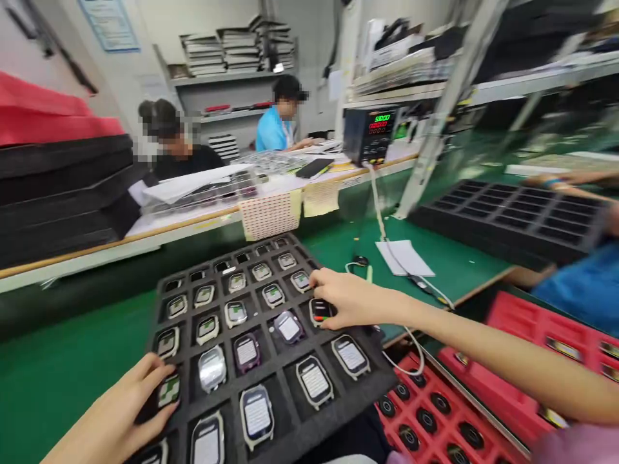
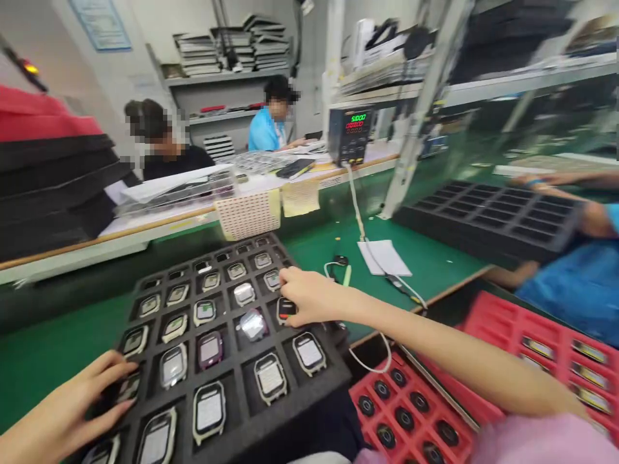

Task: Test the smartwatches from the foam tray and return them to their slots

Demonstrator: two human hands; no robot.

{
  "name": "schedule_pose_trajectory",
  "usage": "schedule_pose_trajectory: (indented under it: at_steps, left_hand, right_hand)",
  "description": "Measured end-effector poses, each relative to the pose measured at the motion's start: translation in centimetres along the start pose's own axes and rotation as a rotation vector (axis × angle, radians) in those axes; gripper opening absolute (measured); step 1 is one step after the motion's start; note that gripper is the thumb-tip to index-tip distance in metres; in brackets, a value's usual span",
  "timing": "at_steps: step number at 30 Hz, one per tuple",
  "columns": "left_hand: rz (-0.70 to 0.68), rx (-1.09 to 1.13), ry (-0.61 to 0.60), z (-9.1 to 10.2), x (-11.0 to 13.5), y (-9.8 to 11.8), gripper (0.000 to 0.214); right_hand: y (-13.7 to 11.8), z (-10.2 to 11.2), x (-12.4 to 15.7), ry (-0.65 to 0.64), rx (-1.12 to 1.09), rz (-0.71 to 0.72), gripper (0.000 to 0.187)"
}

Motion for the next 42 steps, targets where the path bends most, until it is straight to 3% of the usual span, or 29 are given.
schedule_pose_trajectory:
  at_steps: [2, 6, 10, 13, 17, 22, 25, 27, 29, 33, 39, 42]
  left_hand:
    - [0.017, -0.044, -0.138, -0.4, -0.3, 0.1, 0.028]
    - [0.007, -0.132, -0.258, 0.1, -1.5, 1.8, 0.022]
    - [0.014, -0.167, -0.305, 0.9, -2.0, 2.7, 0.02]
    - [0.045, -0.012, -0.286, 1.5, -1.4, 2.2, 0.021]
    - [0.101, 0.442, -0.189, 2.1, -0.5, 1.1, 0.03]
    - [0.121, 1.081, 0.086, 2.6, -2.3, 2.0, 0.042]
    - [0.125, 1.244, 0.354, 3.9, -4.0, 3.4, 0.045]
    - [0.137, 1.307, 0.464, 4.5, -5.1, 4.5, 0.042]
    - [0.144, 1.406, 0.444, 4.2, -6.2, 5.8, 0.039]
    - [0.179, 1.598, 0.276, 2.2, -7.8, 7.5, 0.036]
    - [0.325, 1.615, 0.258, -0.4, -7.8, 6.1, 0.048]
    - [0.353, 1.687, 0.193, -1.4, -7.7, 6.1, 0.048]
  right_hand:
    - [0.7, -0.1, 0.0, 0.051, -0.127, -0.054, 0.018]
    - [1.8, 0.6, -0.1, 0.126, -0.348, -0.134, 0.028]
    - [2.2, 0.9, -0.4, 0.05, -0.683, -0.2, 0.038]
    - [1.5, 0.6, -1.0, -0.002, -1.084, -0.193, 0.051]
    - [1.8, 1.2, -2.2, 0.182, -1.404, -0.242, 0.065]
    - [-0.1, 2.9, -5.3, 0.34, -1.463, -0.107, 0.052]
    - [-2.6, 2.9, -7.4, 0.295, -1.507, 0.0, 0.05]
    - [-3.8, 2.2, -8.3, 0.247, -1.559, 0.009, 0.052]
    - [-4.5, 1.3, -8.8, 0.224, -1.614, -0.002, 0.055]
    - [-4.4, 0.3, -8.6, 0.223, -1.65, -0.008, 0.057]
    - [-4.2, -0.1, -8.0, 0.235, -1.6, -0.001, 0.052]
    - [-4.5, 0.0, -7.8, 0.233, -1.584, 0.031, 0.051]
Point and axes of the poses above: each hand's wrist, its own x-axis away from the middle knuckle, its own z-axis out of the back of the hand, y = z × x, the point moved 9 cm from there along -x, towards the middle knuckle, and after that the axes turned 5 degrees about x, right-handed, at the moved point
